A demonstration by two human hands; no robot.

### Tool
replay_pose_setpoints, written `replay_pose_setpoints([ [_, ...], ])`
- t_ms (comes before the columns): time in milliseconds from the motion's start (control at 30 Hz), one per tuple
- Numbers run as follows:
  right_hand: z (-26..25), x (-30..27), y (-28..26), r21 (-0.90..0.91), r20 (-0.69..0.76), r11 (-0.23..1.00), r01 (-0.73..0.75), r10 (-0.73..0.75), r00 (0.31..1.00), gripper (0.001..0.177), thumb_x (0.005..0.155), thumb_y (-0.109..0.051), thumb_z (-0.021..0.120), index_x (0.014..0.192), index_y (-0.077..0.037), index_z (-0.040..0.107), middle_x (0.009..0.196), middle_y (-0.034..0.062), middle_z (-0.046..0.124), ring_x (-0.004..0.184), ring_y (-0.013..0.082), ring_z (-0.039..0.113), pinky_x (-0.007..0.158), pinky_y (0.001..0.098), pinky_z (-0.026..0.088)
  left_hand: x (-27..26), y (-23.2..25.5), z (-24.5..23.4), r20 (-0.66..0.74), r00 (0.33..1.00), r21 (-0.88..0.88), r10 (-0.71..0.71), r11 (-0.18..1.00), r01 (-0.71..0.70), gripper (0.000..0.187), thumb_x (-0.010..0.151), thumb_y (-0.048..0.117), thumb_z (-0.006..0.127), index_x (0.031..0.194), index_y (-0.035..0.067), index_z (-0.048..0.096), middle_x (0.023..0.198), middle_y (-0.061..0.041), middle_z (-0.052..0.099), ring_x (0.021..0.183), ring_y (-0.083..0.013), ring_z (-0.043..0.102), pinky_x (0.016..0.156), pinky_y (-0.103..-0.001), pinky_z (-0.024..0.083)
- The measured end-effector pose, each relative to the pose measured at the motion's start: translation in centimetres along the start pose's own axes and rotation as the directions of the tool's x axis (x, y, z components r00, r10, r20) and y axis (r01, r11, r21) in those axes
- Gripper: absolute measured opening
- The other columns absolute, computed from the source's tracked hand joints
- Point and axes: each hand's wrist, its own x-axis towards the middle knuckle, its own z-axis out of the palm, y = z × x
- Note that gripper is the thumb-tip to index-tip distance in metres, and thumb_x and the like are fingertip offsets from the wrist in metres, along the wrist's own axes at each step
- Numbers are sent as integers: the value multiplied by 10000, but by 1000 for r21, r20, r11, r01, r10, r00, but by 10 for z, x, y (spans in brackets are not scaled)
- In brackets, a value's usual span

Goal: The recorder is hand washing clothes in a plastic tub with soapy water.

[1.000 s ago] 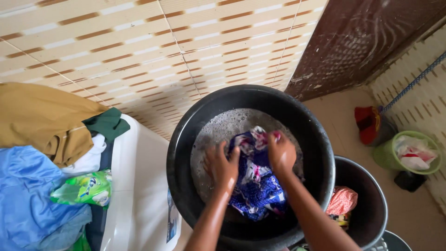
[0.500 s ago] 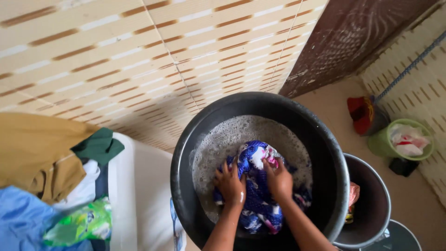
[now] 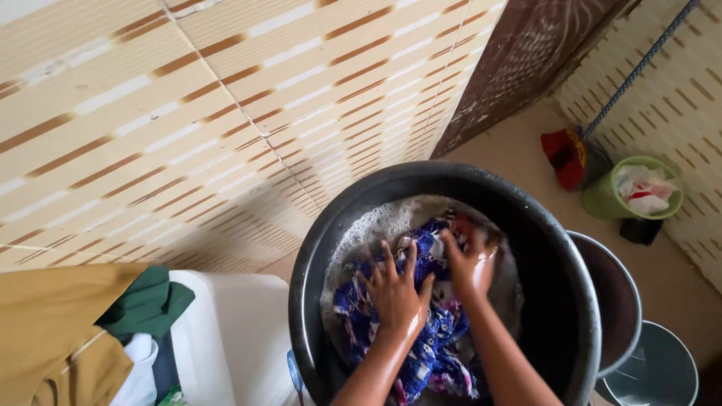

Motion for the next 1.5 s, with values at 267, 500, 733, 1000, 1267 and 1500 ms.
replay_pose_setpoints([
  [267, 57, 9, 48, -240, 353, 968, -74, 158, 922, 472, 923, -545, 638, 1218, -195, 751, 1311, 209, 674, 1130, 411, 662, 1011, 522, 490, 8, -7, 32, 98, 986, 441, 137, 882, -166, 901, 872, 542, 626, 1609, 324, 155, 1641, -193, 203, 1481, -546, 103, 1079, -806, 71],
  [500, 69, 32, 66, -121, 224, 898, 423, -391, 893, 468, 805, -340, 691, 1204, -96, 704, 1395, 249, 564, 1266, 498, 514, 1053, 590, 421, 5, -14, 47, 185, 981, 432, 58, 892, -135, 960, 895, 542, 604, 1637, 248, 70, 1616, -248, 203, 1482, -531, 75, 1099, -824, -7],
  [733, 118, 40, 117, -361, 256, 613, 703, -660, 707, 470, 791, -353, 730, 1240, -214, 713, 1388, 184, 561, 1306, 444, 495, 1068, 619, 419, 12, -36, 86, 131, 987, 419, 96, 897, -143, 964, 861, 490, 609, 1619, 225, 75, 1620, -286, 166, 1482, -570, 1, 1057, -818, -32],
  [1000, 13, 52, 0, 98, 471, 989, -108, 49, 881, 334, 939, -388, 667, 1156, -149, 750, 1109, 148, 740, 1013, 301, 715, 887, 408, 539, -4, 3, 41, -73, 992, 238, 102, 968, -82, 846, 756, 455, 681, 1524, 205, 428, 1460, -217, 465, 1409, -447, 307, 1158, -698, 98],
  [1267, -131, -45, -123, 404, 286, 907, -120, -1, 958, 253, 905, -283, 743, 1044, -72, 724, 941, 98, 765, 787, 209, 674, 771, 358, 522, 34, -68, 179, 430, 877, -703, 215, -530, 475, 500, 1055, 448, 469, 1076, -42, 566, 944, -219, 594, 880, -418, 569, 723, -536, 462],
  [1500, -107, -67, -94, 318, 314, 922, 222, -324, 892, 166, 768, -142, 747, 913, -61, 743, 873, 181, 730, 771, 347, 715, 707, 397, 557, 17, -77, 181, 497, 827, -587, 263, -600, 543, 485, 863, 487, 560, 1077, 72, 690, 1102, -115, 727, 1014, -252, 718, 925, -380, 604],
])
